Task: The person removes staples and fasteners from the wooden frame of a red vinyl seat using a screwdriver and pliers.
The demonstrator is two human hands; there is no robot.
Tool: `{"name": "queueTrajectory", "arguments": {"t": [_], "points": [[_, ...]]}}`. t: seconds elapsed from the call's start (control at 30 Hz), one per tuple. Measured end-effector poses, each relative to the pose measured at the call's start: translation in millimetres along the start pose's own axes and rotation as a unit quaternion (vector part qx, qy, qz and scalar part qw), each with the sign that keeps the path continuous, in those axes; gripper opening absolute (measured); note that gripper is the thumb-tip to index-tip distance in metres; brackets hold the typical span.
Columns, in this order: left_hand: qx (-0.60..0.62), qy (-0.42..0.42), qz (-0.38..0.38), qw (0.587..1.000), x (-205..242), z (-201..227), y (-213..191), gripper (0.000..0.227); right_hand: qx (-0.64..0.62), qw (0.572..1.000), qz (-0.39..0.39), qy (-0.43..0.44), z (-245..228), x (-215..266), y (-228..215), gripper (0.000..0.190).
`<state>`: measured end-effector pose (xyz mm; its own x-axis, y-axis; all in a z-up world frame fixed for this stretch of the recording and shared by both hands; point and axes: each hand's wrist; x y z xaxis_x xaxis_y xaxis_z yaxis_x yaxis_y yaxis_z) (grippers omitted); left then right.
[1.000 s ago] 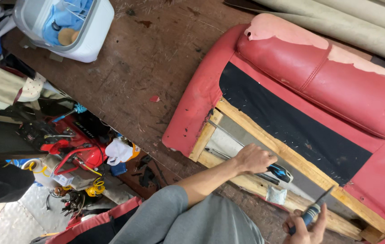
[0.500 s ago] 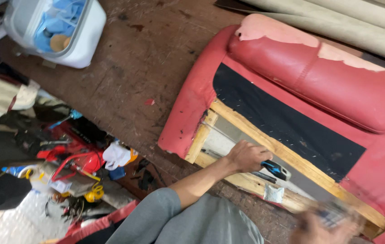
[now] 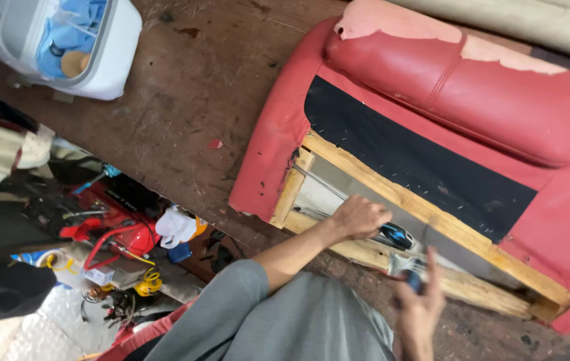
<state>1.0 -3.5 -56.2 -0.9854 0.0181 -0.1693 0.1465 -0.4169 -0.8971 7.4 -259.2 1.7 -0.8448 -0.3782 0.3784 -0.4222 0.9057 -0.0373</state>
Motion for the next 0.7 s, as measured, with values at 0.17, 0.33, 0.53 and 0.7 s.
{"name": "queueTrajectory", "arguments": {"t": [0.17,0.33,0.53,0.7], "points": [[-0.02,-0.025,0.065,0.997,-4,9,-2,0.025,-0.345,0.91,0.209,-0.1,-25,-40,-70,0.036],[0.027,-0.019,0.142,0.989,-15,13,-29,0.01,-0.256,0.913,0.27,-0.171,-64,-9,-41,0.086],[0.039,0.015,-0.038,0.998,-5,71,-63,0.017,-0.188,0.953,0.225,-0.074,-70,2,-14,0.089],[-0.065,-0.027,0.053,0.996,32,24,-114,0.028,-0.179,0.967,0.17,-0.062,-52,3,-35,0.088]]}}
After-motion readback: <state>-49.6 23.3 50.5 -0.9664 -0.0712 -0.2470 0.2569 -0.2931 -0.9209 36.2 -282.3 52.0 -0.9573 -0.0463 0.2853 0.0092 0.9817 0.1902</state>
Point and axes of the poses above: each hand's wrist, its own x-axis away from the middle knuckle, its own y-axis out of the palm, z = x × y, and after that the axes turned 4 degrees about y, right-handed
